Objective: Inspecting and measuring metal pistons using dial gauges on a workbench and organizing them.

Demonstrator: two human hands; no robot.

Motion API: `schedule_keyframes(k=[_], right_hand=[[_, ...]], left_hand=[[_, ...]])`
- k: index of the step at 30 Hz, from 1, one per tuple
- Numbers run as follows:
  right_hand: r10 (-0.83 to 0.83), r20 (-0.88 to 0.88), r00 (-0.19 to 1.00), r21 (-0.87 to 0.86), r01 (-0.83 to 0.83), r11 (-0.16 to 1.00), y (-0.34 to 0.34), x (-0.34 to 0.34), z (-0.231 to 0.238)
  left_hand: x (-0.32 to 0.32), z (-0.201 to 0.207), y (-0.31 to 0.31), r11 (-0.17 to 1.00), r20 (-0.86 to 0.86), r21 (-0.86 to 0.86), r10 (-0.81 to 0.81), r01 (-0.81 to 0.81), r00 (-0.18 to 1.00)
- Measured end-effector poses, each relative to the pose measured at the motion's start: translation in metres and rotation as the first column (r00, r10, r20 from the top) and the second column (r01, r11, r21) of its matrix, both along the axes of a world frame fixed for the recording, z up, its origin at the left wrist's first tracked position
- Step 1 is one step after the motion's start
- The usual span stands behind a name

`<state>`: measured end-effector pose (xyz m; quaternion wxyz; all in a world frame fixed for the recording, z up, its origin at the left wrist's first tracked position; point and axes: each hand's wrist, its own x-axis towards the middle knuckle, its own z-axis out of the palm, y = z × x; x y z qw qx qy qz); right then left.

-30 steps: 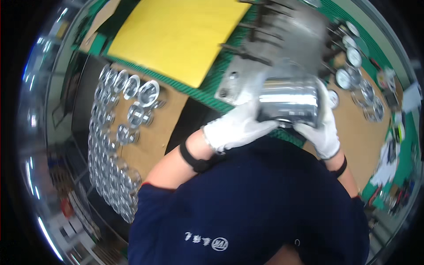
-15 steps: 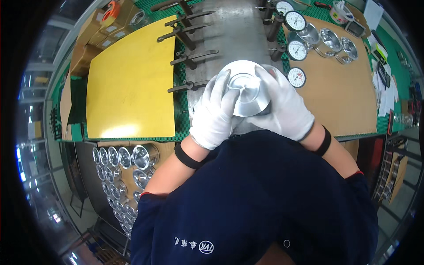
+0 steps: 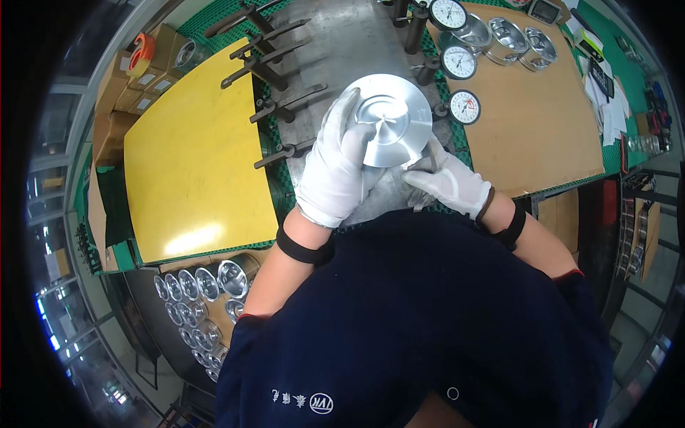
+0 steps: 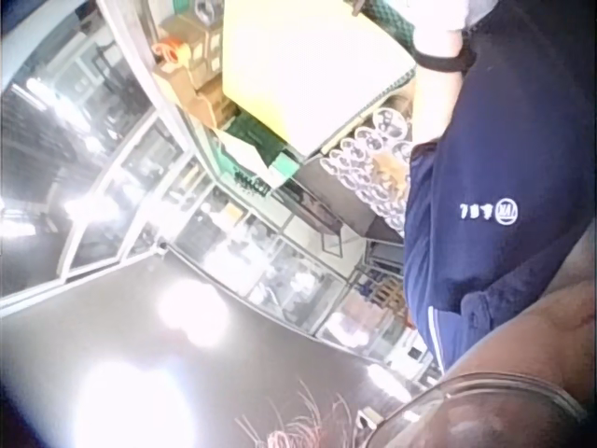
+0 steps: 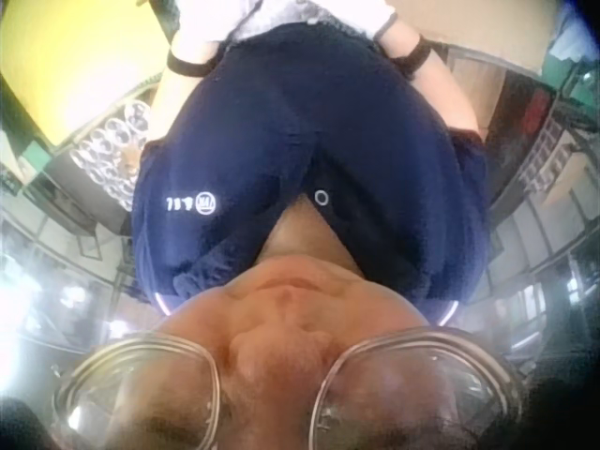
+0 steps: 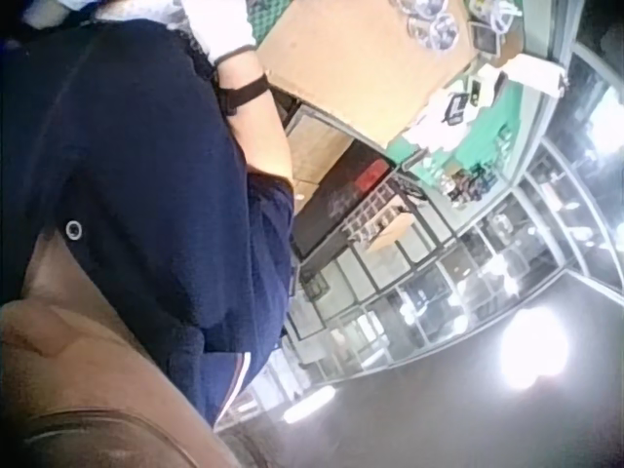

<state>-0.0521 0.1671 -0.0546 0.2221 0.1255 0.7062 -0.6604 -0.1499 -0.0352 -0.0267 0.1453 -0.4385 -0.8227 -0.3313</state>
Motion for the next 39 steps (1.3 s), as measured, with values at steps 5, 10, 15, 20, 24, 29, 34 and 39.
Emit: schedule_keyframes(k=[5,10,15,20,24,29,34,39], right_hand=[[0.011,0.020,1.000,0.090,-0.012,0.996,0.000,-0.003,0.010],[0.022,0.048,0.999,0.081,-0.026,0.996,0.000,-0.006,0.019],[0.004,0.041,0.999,0.123,-0.009,0.992,-0.001,-0.008,0.023],[0.028,-0.011,1.000,0.215,-0.025,0.976,-0.001,-0.010,0.013],[0.020,0.028,0.999,0.207,-0.026,0.978,-0.004,-0.012,0.025],[0.012,0.011,1.000,0.170,-0.014,0.985,0.001,-0.009,0.017],[0.173,0.002,0.985,0.237,-0.169,0.957,0.015,-0.003,0.038],[0.115,-0.668,0.735,0.330,0.154,0.931,0.058,0.023,0.058]], left_hand=[[-0.003,-0.001,0.003,0.999,0.085,0.052,-0.001,-0.004,0.996],[-0.005,-0.005,0.004,0.997,0.075,0.082,-0.002,-0.005,0.997],[-0.005,-0.002,0.006,0.997,0.059,0.075,0.011,-0.015,0.998],[-0.006,-0.004,0.007,0.998,0.022,0.057,0.033,-0.034,0.999],[-0.006,-0.006,0.005,0.997,0.036,0.070,0.024,-0.027,0.999],[-0.006,-0.004,0.008,0.997,-0.004,0.073,0.026,-0.026,1.000],[0.004,0.023,0.008,0.999,0.177,-0.007,0.035,-0.034,0.984],[0.027,0.084,0.015,0.988,0.493,-0.100,-0.050,0.114,0.869]])
